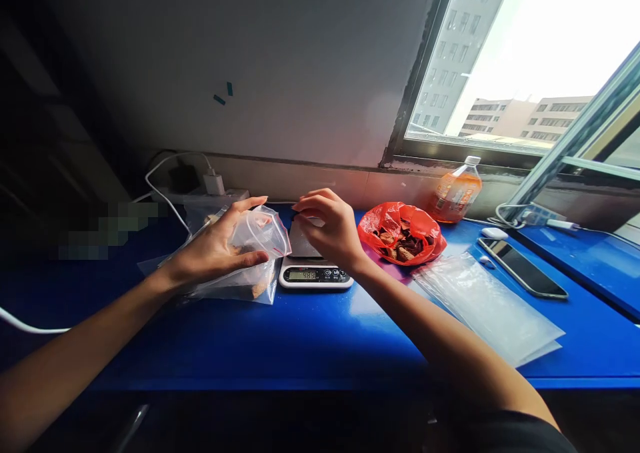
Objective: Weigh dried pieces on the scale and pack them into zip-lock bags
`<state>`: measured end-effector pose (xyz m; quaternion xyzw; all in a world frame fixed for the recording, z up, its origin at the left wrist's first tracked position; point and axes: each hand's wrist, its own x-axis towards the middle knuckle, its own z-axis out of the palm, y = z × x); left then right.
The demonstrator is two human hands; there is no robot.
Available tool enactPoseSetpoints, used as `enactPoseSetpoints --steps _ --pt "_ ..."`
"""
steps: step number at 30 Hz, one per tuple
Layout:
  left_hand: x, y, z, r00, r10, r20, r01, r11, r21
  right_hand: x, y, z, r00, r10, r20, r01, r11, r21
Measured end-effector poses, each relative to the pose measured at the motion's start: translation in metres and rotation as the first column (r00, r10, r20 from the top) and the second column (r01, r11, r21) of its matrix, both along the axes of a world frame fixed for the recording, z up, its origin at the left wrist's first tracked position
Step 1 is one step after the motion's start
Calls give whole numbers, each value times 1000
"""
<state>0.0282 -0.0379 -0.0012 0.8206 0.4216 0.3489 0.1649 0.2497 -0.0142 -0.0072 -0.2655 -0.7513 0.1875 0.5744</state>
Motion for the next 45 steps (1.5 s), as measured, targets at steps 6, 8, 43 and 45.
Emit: enactPoseSetpoints --steps 6,8,43,45 --pt "9 -7 -1 996 -21 87 17 999 49 -18 -22 18 957 130 260 -173 973 150" --pt "13 -6 1 993 0 119 -14 993 114 -16 -29 19 974 98 204 -125 984 125" --pt "53 11 5 815 102 570 234 843 -485 48 -19 6 963 -208 -174 145 938 -315" --pt "56 9 5 797 140 588 190 865 -464 49 -15 1 935 -309 -172 248 920 -304"
